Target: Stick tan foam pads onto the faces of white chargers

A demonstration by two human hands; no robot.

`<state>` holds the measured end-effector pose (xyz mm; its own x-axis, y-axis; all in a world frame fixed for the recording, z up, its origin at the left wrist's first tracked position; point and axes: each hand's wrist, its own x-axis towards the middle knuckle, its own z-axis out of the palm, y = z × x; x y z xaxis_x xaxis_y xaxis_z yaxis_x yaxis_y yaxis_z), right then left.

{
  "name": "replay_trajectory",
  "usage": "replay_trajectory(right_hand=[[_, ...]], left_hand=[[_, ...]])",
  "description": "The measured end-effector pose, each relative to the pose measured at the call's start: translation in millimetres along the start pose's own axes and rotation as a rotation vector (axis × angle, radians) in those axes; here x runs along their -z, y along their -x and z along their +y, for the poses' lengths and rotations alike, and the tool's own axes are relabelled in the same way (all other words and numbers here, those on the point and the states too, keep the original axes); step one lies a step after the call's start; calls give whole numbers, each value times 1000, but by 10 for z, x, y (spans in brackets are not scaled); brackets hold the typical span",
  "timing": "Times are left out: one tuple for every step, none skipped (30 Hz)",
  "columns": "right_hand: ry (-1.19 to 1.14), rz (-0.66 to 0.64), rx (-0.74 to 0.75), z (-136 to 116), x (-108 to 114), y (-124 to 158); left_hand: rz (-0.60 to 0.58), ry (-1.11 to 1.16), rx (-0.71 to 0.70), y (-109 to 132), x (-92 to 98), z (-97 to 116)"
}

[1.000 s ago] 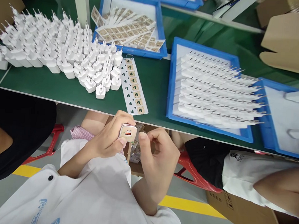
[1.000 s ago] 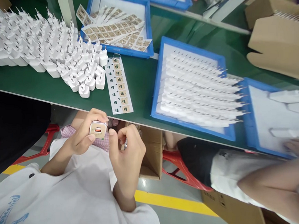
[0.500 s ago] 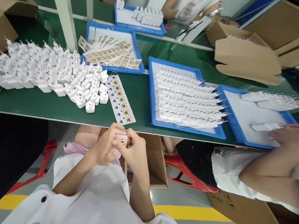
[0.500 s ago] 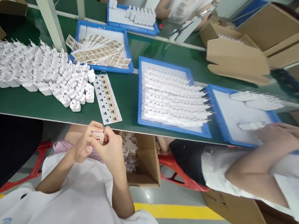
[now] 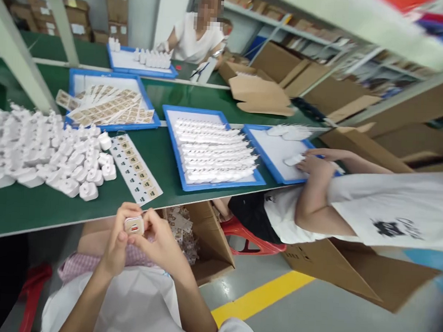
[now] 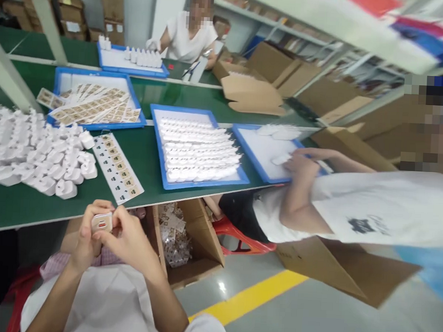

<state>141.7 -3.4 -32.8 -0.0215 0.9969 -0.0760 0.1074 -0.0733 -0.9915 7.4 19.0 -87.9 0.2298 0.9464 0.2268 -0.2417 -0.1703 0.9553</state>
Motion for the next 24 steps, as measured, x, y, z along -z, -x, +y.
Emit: replay_trajectory(right_hand=[[-11, -37, 18, -4, 8, 1], [-32, -77, 35, 5, 21, 0], [-65, -110, 48, 30, 42, -1], [-106, -132, 51, 71, 68, -2], [-144, -144, 43, 127, 97, -2], [-182, -147, 27, 192, 127, -1], [-222, -142, 2, 262, 152, 1], [-273, -130, -29, 331, 171, 5], [-345, -116, -63, 393, 181, 10], [-441, -106, -96, 446, 182, 17], [-556, -95, -126, 488, 177, 24], [-672, -73, -149, 519, 171, 30], [-776, -35, -161, 541, 171, 35], [-859, 17, -162, 556, 186, 36], [-910, 81, -155, 567, 228, 32], [-911, 163, -138, 574, 307, 22], [-843, 279, -111, 580, 432, 6], [-715, 423, -76, 583, 609, -17], [-555, 576, -38, 585, 839, -44], [-330, 769, 9, 584, 1117, -77], [-214, 916, 39, 582, 1432, -113], [-160, 1010, 56, 578, 1769, -154], [-99, 1106, 67, 574, 2110, -199], [-28, 1205, 69, 570, 2436, -248]], left_hand=[[77, 37, 40, -23, -10, 3], [145, 73, 80, -48, -23, 8], [197, 112, 118, -69, -41, 12], [223, 157, 147, -85, -62, 13], [227, 202, 165, -93, -87, 7], [218, 230, 170, -94, -118, -6], [207, 232, 153, -90, -154, -25], [195, 203, 119, -87, -195, -48], [175, 150, 77, -89, -242, -73], [140, 76, 33, -102, -293, -95], [90, -14, -17, -129, -347, -114], [25, -113, -71, -170, -403, -128], [-51, -217, -128, -224, -459, -136], [-137, -320, -181, -286, -512, -141], [-214, -417, -222, -349, -560, -146], [-279, -505, -241, -408, -598, -152], [-336, -578, -234, -457, -622, -163], [-384, -635, -207, -494, -627, -181], [-416, -677, -175, -519, -611, -205], [-427, -710, -144, -536, -572, -235], [-420, -737, -128, -548, -510, -268], [-402, -759, -124, -561, -430, -302], [-369, -776, -132, -579, -336, -334], [-329, -791, -146, -603, -234, -361]])
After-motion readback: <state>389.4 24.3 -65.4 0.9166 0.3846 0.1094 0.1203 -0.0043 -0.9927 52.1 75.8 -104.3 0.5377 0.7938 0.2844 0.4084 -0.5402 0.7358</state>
